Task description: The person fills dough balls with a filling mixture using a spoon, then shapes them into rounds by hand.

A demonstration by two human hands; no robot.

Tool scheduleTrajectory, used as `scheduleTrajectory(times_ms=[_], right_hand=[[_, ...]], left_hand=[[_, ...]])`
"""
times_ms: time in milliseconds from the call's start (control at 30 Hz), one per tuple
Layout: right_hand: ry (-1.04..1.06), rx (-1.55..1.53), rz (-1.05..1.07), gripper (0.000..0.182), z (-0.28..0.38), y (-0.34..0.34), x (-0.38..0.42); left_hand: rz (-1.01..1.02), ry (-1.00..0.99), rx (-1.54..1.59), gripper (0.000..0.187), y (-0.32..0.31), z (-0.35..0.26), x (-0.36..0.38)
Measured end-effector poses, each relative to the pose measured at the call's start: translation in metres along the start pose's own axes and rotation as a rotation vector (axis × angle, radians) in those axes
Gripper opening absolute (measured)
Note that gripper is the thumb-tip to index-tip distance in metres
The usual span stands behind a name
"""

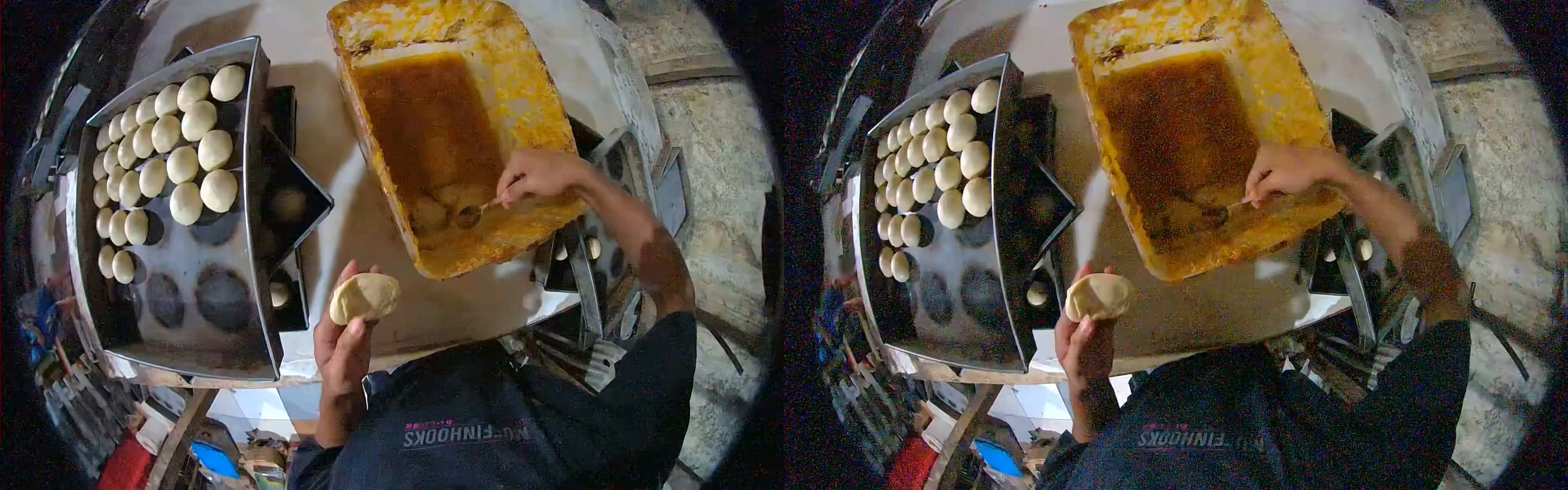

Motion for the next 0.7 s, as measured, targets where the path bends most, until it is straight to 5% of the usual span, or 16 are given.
scheduleTrajectory(times_ms=[133, 300, 333, 400, 633, 700], right_hand=[[0.176, -0.174, -0.296, 0.019, 0.072, -0.026, 0.046], [0.449, 0.18, -0.754, 0.024, 0.141, -0.085, 0.074], [0.462, 0.179, -0.756, 0.024, 0.135, -0.108, 0.067], [0.471, 0.458, -0.991, 0.055, 0.109, -0.151, 0.05], [0.3, 0.522, -1.116, 0.059, 0.014, -0.224, -0.013], [0.117, 0.374, -1.02, 0.057, -0.073, -0.235, -0.06]], left_hand=[[-0.094, 0.009, 0.052, 0.056, -0.019, -0.006, 0.009], [-0.011, 0.096, 0.229, 0.054, -0.058, 0.0, 0.023], [-0.097, 0.134, 0.266, 0.054, -0.059, 0.008, 0.026], [-0.178, 0.167, 0.28, 0.054, -0.047, 0.024, 0.033], [-0.539, 0.224, 0.148, 0.042, 0.036, 0.096, 0.055], [-0.495, -0.005, 0.219, 0.044, 0.027, 0.089, 0.061]])
Point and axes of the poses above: each hand's wrist, its own x-axis away from the middle knuckle, its own y-axis out of the back of the hand, z = x × y, the point moved 7 cm from there along -x, towards the middle knuckle, and after that the axes turned 4 degrees about y, right-handed, at the moved point
